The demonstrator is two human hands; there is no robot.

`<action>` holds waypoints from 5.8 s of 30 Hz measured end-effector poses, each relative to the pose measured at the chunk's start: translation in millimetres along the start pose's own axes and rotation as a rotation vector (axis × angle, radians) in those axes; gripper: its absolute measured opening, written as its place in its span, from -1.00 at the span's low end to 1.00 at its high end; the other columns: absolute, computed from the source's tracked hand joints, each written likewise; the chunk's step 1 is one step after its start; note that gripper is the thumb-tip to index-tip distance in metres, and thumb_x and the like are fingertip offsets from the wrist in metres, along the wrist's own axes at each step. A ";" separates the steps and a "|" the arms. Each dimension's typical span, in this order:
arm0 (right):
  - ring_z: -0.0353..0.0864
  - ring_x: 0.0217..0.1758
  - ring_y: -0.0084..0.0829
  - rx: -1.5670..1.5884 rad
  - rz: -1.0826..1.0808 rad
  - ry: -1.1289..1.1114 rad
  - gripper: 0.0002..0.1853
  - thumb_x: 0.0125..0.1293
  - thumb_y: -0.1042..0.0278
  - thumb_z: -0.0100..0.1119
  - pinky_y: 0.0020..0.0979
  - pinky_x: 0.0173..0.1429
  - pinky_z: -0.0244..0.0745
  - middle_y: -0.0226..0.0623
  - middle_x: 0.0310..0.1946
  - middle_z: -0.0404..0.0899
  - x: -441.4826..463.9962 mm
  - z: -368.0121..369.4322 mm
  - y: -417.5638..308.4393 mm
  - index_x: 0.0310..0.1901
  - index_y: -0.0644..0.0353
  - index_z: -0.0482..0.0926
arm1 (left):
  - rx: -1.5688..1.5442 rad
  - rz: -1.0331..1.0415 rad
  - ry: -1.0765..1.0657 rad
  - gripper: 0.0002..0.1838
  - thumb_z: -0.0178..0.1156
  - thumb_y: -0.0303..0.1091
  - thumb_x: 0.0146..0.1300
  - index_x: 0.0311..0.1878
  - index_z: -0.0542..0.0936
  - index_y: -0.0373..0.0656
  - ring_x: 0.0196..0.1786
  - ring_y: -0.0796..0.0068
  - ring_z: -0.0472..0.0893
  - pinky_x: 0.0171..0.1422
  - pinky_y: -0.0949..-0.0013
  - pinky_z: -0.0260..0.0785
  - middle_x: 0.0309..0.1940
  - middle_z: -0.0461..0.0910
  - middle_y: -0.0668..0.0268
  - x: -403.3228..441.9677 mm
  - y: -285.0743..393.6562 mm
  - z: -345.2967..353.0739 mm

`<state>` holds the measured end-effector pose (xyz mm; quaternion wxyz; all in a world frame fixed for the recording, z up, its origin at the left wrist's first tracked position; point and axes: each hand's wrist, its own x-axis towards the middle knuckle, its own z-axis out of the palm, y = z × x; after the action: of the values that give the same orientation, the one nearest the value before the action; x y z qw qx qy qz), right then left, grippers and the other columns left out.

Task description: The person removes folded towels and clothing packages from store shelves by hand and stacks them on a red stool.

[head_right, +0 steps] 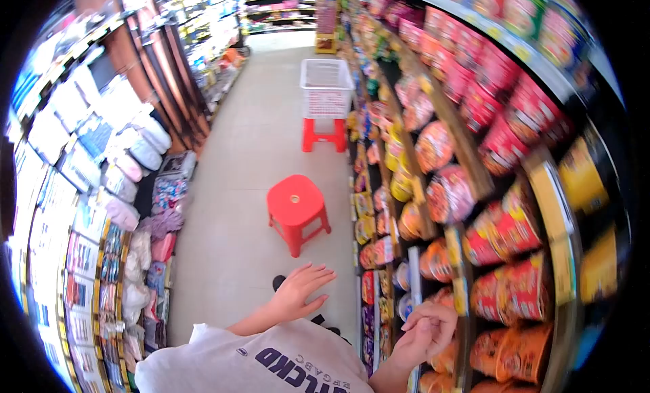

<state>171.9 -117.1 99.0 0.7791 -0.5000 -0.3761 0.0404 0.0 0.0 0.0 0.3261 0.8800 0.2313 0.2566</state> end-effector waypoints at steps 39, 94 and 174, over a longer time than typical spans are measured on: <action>0.38 -0.45 -0.38 0.072 -0.184 -1.512 -0.86 0.00 0.53 0.09 -0.39 -0.25 0.26 -0.32 -0.58 0.48 49.6 445.4 217.5 -0.34 0.21 0.52 | 0.635 -0.737 0.898 -0.72 0.13 -0.40 0.03 -0.12 0.50 -0.10 -0.22 0.38 0.50 -0.07 0.33 0.32 -0.29 0.53 0.34 -31.6 -147.7 -220.5; 0.42 -0.55 -0.43 1.071 -0.749 -2.264 -0.89 -0.01 0.46 0.13 -0.43 -0.37 0.23 -0.41 -0.63 0.44 -274.5 474.0 -1.5 -0.38 0.14 0.50 | 0.847 -1.408 1.480 -0.73 0.16 -0.50 -0.08 -0.22 0.56 -0.13 -0.28 0.27 0.51 -0.10 0.26 0.31 -0.35 0.55 0.28 -308.6 5.8 -164.9; 0.40 -0.02 -0.30 1.016 1.630 -1.958 -0.61 0.23 0.16 -0.12 -0.35 0.18 0.26 -0.13 -0.16 0.39 -772.1 897.9 -291.8 -0.10 0.37 0.29 | -0.766 0.093 1.797 -0.60 -0.12 -0.25 0.21 0.10 0.27 -0.18 0.18 0.41 0.26 0.27 0.30 0.05 0.12 0.28 0.28 -825.9 -165.8 -672.5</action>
<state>-1033.1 71.2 109.0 0.0493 -0.0070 -0.3136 0.9482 -1073.6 -55.5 77.8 0.2815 0.1994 0.2597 0.9020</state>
